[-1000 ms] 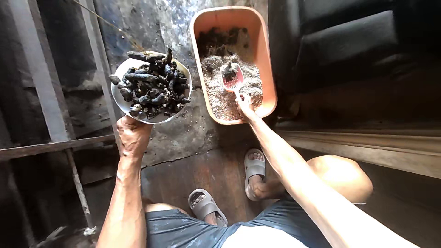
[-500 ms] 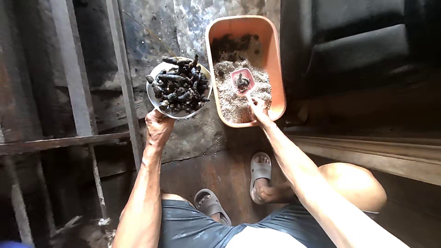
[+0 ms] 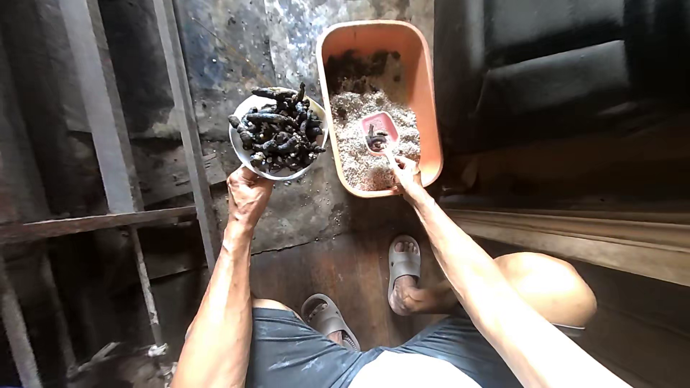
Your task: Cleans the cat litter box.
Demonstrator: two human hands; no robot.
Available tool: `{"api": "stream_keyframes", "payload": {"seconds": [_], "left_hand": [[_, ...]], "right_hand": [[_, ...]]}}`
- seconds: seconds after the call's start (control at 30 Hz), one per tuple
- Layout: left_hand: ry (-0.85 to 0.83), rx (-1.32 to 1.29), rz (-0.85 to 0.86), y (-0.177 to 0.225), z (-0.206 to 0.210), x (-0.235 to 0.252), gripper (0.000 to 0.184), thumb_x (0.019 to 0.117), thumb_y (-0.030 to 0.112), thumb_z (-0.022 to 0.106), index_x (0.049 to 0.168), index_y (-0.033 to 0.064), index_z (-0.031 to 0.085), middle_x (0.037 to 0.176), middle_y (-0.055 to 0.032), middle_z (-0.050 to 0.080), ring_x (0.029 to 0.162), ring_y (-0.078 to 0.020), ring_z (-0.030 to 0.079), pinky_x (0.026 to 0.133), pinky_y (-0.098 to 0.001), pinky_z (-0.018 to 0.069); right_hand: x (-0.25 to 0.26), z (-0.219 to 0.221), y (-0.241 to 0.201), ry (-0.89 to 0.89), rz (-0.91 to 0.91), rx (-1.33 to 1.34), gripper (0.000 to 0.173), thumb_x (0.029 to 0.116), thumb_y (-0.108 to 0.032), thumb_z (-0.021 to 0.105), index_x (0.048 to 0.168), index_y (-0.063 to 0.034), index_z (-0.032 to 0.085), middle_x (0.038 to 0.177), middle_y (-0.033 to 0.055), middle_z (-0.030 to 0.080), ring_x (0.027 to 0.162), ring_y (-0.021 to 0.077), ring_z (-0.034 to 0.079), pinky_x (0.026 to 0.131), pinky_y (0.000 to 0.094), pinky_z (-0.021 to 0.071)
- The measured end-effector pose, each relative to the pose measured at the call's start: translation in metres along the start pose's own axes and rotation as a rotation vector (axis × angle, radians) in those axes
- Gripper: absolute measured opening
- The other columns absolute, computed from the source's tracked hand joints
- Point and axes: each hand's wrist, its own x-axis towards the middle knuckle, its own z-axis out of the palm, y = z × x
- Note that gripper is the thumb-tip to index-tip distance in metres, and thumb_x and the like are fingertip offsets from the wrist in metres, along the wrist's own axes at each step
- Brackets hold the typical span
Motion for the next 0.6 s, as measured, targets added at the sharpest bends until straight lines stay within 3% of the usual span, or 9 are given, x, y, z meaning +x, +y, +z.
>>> {"api": "stream_keyframes", "payload": {"seconds": [0.1, 0.2, 0.3, 0.4, 0.6], "left_hand": [[-0.008, 0.006, -0.01, 0.001, 0.0, 0.0, 0.02, 0.0939, 0.015, 0.071, 0.106, -0.0005, 0.072, 0.102, -0.0105, 0.073, 0.096, -0.0081, 0.068, 0.092, -0.0326, 0.0535], [-0.004, 0.033, -0.038, 0.003, -0.002, -0.002, 0.019, 0.093, 0.014, 0.072, 0.105, -0.0013, 0.073, 0.101, -0.0136, 0.074, 0.096, -0.0138, 0.07, 0.093, -0.0374, 0.055], [0.0, 0.029, -0.027, 0.001, -0.001, -0.002, 0.02, 0.0907, 0.012, 0.075, 0.106, 0.0005, 0.074, 0.101, -0.0122, 0.075, 0.095, -0.0133, 0.071, 0.093, -0.0375, 0.0558], [-0.002, 0.028, -0.016, -0.002, 0.001, -0.001, 0.021, 0.0899, 0.012, 0.076, 0.108, 0.0013, 0.074, 0.101, -0.0117, 0.075, 0.095, -0.0129, 0.071, 0.093, -0.037, 0.0559], [-0.012, 0.059, -0.036, 0.001, 0.003, -0.001, 0.018, 0.0905, 0.01, 0.074, 0.105, 0.0, 0.075, 0.1, -0.0134, 0.075, 0.094, -0.0161, 0.071, 0.092, -0.0394, 0.0553]], "right_hand": [[-0.003, -0.002, 0.002, -0.016, 0.005, -0.001, 0.031, 0.1017, -0.019, 0.06, 0.127, -0.0046, 0.069, 0.103, 0.0174, 0.072, 0.083, 0.0271, 0.067, 0.078, 0.0493, 0.0549], [-0.009, -0.004, 0.001, -0.022, 0.044, -0.014, 0.032, 0.1023, -0.022, 0.06, 0.13, -0.0078, 0.069, 0.109, 0.0178, 0.072, 0.091, 0.03, 0.069, 0.083, 0.0532, 0.0549], [-0.03, -0.012, -0.003, -0.041, 0.02, 0.011, 0.032, 0.1045, -0.026, 0.059, 0.131, -0.0093, 0.067, 0.102, 0.0188, 0.07, 0.075, 0.0289, 0.064, 0.068, 0.0506, 0.0534], [-0.041, -0.019, -0.002, -0.054, 0.008, 0.007, 0.032, 0.1045, -0.026, 0.06, 0.131, -0.0098, 0.066, 0.097, 0.019, 0.069, 0.068, 0.0286, 0.06, 0.062, 0.0491, 0.0508], [-0.06, -0.043, -0.017, -0.06, 0.003, -0.084, 0.032, 0.105, -0.03, 0.06, 0.132, -0.0141, 0.066, 0.1, 0.0183, 0.07, 0.073, 0.0312, 0.063, 0.066, 0.0525, 0.0526]]}}
